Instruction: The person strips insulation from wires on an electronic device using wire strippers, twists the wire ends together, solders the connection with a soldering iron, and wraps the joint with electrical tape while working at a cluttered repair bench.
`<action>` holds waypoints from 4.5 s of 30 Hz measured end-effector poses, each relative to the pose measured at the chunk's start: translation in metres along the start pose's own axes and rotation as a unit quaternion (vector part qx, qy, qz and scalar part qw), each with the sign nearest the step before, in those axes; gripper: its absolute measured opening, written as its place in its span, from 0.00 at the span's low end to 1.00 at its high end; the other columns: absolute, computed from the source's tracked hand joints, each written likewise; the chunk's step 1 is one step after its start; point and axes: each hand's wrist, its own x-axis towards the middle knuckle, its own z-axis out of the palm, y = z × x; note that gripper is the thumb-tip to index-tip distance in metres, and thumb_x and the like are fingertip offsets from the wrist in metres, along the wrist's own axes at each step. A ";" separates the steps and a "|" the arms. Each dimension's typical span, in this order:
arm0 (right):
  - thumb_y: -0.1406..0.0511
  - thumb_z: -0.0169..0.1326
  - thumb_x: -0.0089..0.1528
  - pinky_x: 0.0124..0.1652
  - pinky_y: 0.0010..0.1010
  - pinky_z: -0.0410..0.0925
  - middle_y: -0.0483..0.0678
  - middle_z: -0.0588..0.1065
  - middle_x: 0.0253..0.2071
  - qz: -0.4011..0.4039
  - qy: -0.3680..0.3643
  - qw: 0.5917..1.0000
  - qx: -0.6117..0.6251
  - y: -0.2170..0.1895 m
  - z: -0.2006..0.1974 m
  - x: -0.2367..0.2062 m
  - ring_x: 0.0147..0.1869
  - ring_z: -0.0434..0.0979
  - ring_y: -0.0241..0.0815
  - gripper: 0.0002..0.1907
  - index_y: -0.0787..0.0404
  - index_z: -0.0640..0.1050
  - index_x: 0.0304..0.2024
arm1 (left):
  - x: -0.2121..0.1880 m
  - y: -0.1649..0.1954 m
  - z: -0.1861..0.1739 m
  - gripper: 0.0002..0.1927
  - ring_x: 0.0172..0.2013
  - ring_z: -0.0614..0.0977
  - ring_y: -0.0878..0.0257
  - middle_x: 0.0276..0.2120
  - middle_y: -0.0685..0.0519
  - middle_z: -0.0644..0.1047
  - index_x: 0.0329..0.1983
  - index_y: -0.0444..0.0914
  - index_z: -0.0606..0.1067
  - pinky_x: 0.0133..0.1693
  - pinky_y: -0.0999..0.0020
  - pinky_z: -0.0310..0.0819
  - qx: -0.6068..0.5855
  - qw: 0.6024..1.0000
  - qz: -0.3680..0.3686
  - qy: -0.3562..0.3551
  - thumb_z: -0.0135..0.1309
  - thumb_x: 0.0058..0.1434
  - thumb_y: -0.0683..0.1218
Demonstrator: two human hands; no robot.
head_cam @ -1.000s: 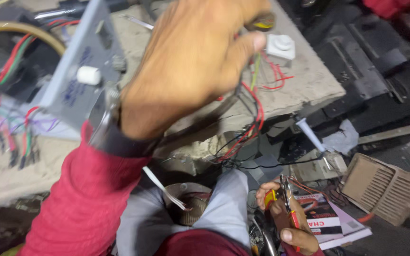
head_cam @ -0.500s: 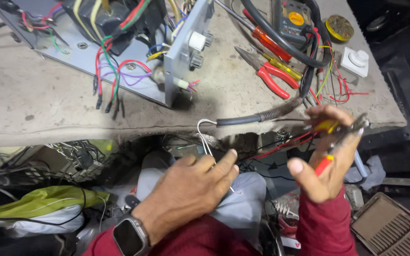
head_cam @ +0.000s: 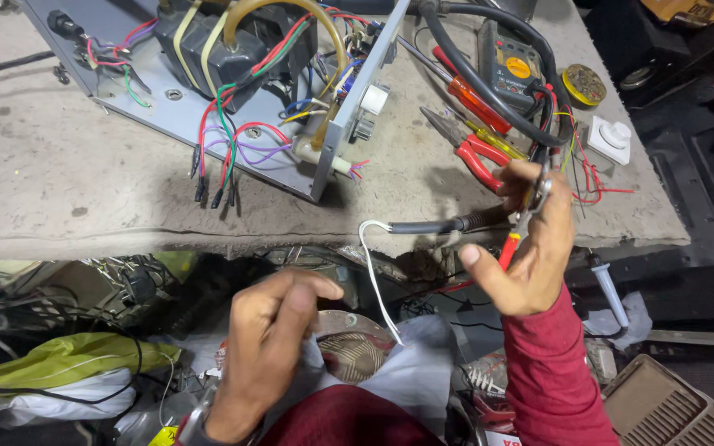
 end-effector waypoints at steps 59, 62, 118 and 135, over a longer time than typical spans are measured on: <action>0.56 0.60 0.42 0.41 0.26 0.59 0.49 0.68 0.41 0.381 -0.322 0.726 0.473 -0.011 0.059 -0.037 0.40 0.64 0.37 0.40 0.66 0.70 0.55 | 0.019 -0.008 0.004 0.24 0.28 0.81 0.49 0.34 0.48 0.77 0.57 0.39 0.77 0.29 0.56 0.74 0.327 0.928 0.175 0.026 0.54 0.55 0.36; 0.56 0.61 0.41 0.39 0.26 0.59 0.48 0.66 0.39 0.388 -0.316 0.720 0.481 -0.011 0.058 -0.037 0.38 0.63 0.36 0.38 0.66 0.70 0.52 | 0.020 -0.009 0.005 0.28 0.27 0.80 0.50 0.34 0.48 0.76 0.60 0.42 0.77 0.27 0.56 0.73 0.345 0.924 0.161 0.009 0.54 0.54 0.36; 0.44 0.53 0.57 0.54 0.45 0.63 0.46 0.74 0.39 -0.278 -0.277 0.858 -0.332 0.008 -0.083 0.009 0.47 0.74 0.48 0.26 0.59 0.77 0.39 | -0.040 -0.124 0.038 0.11 0.36 0.89 0.62 0.30 0.50 0.84 0.51 0.32 0.83 0.43 0.67 0.81 -0.094 0.916 0.084 -0.381 0.59 0.67 0.40; 0.44 0.57 0.59 0.27 0.37 0.60 0.47 0.66 0.26 -0.328 -0.205 0.905 -0.177 0.020 -0.064 0.003 0.25 0.67 0.45 0.27 0.61 0.72 0.28 | -0.028 -0.104 0.010 0.18 0.43 0.89 0.60 0.39 0.44 0.87 0.59 0.33 0.78 0.49 0.71 0.80 -0.108 0.915 -0.073 -0.382 0.57 0.68 0.43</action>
